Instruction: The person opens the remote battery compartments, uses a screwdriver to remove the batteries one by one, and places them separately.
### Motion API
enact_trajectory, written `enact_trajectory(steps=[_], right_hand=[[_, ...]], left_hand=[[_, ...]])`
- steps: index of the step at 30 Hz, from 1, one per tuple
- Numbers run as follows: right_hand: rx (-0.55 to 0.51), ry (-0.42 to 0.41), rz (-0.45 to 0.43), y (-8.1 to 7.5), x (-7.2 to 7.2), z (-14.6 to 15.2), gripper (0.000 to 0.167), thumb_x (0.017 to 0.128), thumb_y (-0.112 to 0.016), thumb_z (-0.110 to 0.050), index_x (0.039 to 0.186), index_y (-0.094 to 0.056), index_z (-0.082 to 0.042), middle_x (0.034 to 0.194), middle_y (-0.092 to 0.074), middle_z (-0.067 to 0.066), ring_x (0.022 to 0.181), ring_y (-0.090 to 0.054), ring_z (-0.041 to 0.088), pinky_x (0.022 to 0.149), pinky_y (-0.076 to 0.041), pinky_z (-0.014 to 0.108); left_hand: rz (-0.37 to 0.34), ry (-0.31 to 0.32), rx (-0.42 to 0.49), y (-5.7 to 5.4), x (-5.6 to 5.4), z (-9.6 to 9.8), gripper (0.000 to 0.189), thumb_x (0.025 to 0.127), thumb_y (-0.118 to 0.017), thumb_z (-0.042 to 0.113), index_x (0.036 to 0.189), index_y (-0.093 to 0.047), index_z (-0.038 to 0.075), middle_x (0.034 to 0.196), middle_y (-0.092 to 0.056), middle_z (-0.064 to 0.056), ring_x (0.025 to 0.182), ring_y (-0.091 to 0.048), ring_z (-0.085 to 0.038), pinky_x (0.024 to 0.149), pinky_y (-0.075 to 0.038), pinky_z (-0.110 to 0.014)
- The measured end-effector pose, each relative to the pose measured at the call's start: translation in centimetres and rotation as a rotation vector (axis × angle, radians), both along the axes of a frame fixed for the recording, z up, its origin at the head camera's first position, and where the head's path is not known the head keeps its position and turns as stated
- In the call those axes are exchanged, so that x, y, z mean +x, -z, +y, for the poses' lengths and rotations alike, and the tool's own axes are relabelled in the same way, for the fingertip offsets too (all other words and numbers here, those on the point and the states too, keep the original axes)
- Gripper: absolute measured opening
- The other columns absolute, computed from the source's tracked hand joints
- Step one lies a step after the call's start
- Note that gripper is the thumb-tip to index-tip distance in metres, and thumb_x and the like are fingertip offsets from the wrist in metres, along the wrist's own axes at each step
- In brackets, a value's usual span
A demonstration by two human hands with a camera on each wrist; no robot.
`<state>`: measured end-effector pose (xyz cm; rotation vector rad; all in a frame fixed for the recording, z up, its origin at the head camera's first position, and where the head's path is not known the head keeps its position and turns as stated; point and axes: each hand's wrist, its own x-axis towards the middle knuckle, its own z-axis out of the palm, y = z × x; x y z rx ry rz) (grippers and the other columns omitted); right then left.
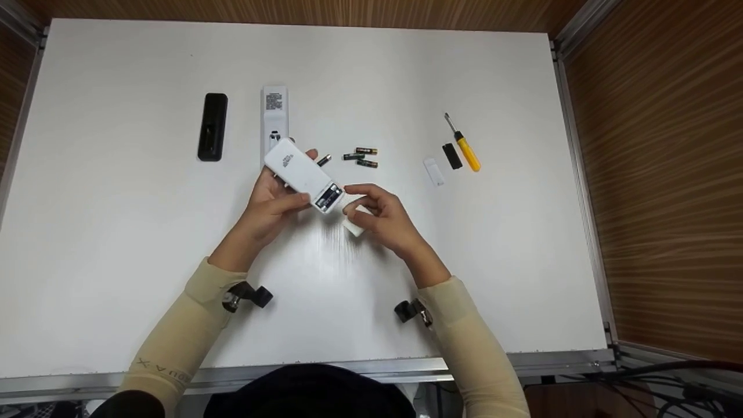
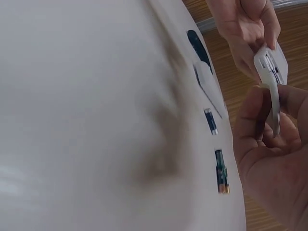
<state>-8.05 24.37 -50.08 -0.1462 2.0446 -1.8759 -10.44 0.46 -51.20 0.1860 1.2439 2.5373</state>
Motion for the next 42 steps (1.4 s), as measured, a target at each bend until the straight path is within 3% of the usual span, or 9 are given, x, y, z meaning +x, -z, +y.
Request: enact_trajectory(steps=[6,10,13,16,19,23,28,36,42], right_hand=[[0.100,0.177,-0.050,0.1,-0.9,3.3,0.043,0.093,-0.067,-0.002,0.133,-0.053,0.007,0.106,-0.069,0.009,0.095,-0.064,0.014,0.078,-0.051,0.023],[0.109,0.349,-0.103,-0.3,-2.2,5.4,0.048,0.088,-0.063,0.005,0.134,-0.053,0.000,0.114,-0.063,0.007,0.095,-0.060,0.014,0.073,-0.052,0.022],[0.176,0.456,-0.031,-0.6,-3.5,6.4,0.051,0.081,-0.069,0.008,0.129,-0.057,-0.003,0.109,-0.059,0.006,0.086,-0.056,0.012,0.070,-0.050,0.019],[0.310,0.502,0.081,-0.7,-5.1,7.1,0.044,0.080,-0.074,0.004,0.120,-0.061,-0.005,0.095,-0.054,0.003,0.076,-0.050,0.008,0.067,-0.047,0.018],[0.480,0.499,0.183,-0.6,-6.7,7.6,0.031,0.083,-0.072,-0.001,0.113,-0.063,-0.004,0.085,-0.051,0.001,0.074,-0.047,0.010,0.067,-0.043,0.020],[0.821,0.466,0.314,-0.3,-8.5,7.9,0.020,0.089,-0.067,-0.008,0.108,-0.067,-0.006,0.085,-0.057,0.004,0.081,-0.053,0.016,0.072,-0.041,0.027],[1.106,0.387,0.462,0.4,-9.8,8.7,0.014,0.092,-0.064,-0.012,0.103,-0.072,-0.008,0.092,-0.066,0.011,0.085,-0.060,0.027,0.073,-0.048,0.043],[1.147,0.278,0.486,2.0,-9.4,9.8,0.020,0.090,-0.070,-0.025,0.103,-0.078,-0.011,0.098,-0.072,0.010,0.093,-0.064,0.030,0.077,-0.051,0.051],[1.053,0.290,0.472,1.8,-9.4,10.2,0.021,0.090,-0.069,-0.022,0.103,-0.077,-0.008,0.099,-0.073,0.013,0.097,-0.063,0.032,0.086,-0.048,0.048]], left_hand=[[-0.059,-0.050,-0.004,0.1,-0.3,-1.3,0.099,0.080,-0.057,-0.022,0.158,-0.019,0.026,0.152,-0.047,-0.004,0.132,-0.049,-0.028,0.090,-0.054,-0.032],[-0.123,-0.044,0.021,0.2,-0.2,-1.7,0.087,0.093,-0.055,-0.006,0.158,-0.018,0.038,0.152,-0.046,-0.003,0.136,-0.046,-0.030,0.090,-0.053,-0.040],[-0.156,-0.005,0.047,0.3,-0.1,-1.5,0.073,0.102,-0.051,0.009,0.155,-0.020,0.047,0.154,-0.043,-0.006,0.141,-0.040,-0.032,0.098,-0.049,-0.054],[-0.153,0.018,0.060,0.7,0.1,-1.2,0.068,0.104,-0.048,0.009,0.153,-0.021,0.048,0.157,-0.036,-0.014,0.145,-0.034,-0.035,0.101,-0.043,-0.062],[-0.141,0.024,0.050,1.1,0.3,-0.8,0.068,0.104,-0.047,0.008,0.150,-0.017,0.047,0.160,-0.028,-0.019,0.146,-0.030,-0.038,0.100,-0.043,-0.064],[-0.153,0.029,0.035,1.4,0.4,-0.4,0.068,0.105,-0.047,0.010,0.150,-0.014,0.048,0.161,-0.021,-0.020,0.146,-0.028,-0.043,0.100,-0.043,-0.064],[-0.187,0.040,-0.030,1.5,0.7,-0.3,0.087,0.094,-0.046,-0.009,0.149,-0.015,0.051,0.162,-0.020,-0.015,0.145,-0.031,-0.040,0.099,-0.044,-0.063],[-0.104,0.079,-0.195,2.1,1.3,-0.6,0.099,0.091,-0.049,-0.015,0.148,-0.014,0.058,0.162,-0.016,-0.007,0.147,-0.026,-0.029,0.101,-0.046,-0.053],[0.018,0.019,-0.325,2.3,1.2,-0.9,0.094,0.087,-0.059,-0.015,0.153,-0.022,0.042,0.157,-0.032,-0.015,0.140,-0.039,-0.026,0.106,-0.044,-0.046]])
